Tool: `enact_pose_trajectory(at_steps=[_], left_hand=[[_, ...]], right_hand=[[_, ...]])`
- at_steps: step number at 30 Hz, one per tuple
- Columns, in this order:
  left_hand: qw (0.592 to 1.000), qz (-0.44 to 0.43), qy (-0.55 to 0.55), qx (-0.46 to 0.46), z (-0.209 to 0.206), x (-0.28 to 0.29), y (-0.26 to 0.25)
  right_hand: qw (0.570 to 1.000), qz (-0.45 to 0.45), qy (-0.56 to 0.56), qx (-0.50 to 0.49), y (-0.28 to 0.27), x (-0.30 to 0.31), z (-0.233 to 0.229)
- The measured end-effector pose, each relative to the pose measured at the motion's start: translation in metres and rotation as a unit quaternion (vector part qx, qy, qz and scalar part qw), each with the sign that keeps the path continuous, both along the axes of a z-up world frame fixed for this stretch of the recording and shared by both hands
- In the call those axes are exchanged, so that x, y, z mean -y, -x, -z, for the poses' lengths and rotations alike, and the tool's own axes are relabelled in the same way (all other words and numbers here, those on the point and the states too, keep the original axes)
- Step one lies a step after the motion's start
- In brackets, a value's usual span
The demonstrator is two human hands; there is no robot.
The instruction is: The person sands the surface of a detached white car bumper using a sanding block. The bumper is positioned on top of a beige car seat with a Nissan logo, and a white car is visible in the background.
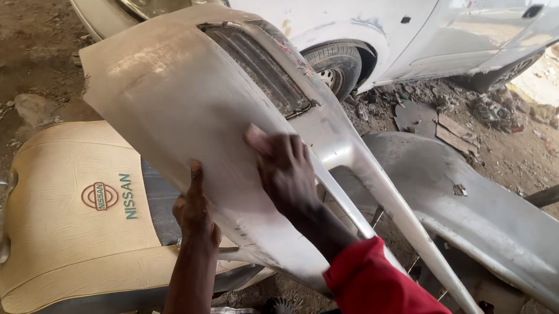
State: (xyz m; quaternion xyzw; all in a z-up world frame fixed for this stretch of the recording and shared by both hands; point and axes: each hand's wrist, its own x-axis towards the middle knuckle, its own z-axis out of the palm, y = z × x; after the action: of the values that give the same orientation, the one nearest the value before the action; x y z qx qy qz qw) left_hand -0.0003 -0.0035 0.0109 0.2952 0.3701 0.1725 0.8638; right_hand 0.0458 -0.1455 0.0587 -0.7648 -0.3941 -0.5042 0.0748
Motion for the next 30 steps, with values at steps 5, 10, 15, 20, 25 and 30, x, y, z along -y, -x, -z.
enact_pose_trajectory(at_steps=[5, 10, 15, 20, 25, 30], left_hand=[[1.000, 0.014, -0.014, -0.022, 0.005, 0.000, -0.002], [1.000, 0.003, -0.025, -0.017, 0.033, -0.006, -0.012], [1.000, -0.001, -0.011, -0.026, 0.011, -0.001, -0.003], [1.000, -0.004, -0.014, -0.013, 0.001, -0.002, -0.001], [1.000, -0.005, -0.018, -0.018, 0.021, -0.001, -0.010], [0.999, 0.007, -0.032, -0.018, 0.033, -0.006, -0.014]], right_hand=[[0.998, 0.051, 0.021, -0.015, -0.002, -0.001, -0.003], [0.998, 0.020, 0.038, -0.052, 0.041, 0.060, 0.039], [0.996, 0.053, 0.070, -0.001, 0.035, 0.097, 0.089], [0.999, 0.024, 0.029, -0.012, 0.018, 0.029, 0.029], [0.999, 0.030, -0.016, 0.014, -0.012, -0.015, 0.000], [0.999, 0.022, 0.037, -0.023, -0.001, 0.045, 0.051]])
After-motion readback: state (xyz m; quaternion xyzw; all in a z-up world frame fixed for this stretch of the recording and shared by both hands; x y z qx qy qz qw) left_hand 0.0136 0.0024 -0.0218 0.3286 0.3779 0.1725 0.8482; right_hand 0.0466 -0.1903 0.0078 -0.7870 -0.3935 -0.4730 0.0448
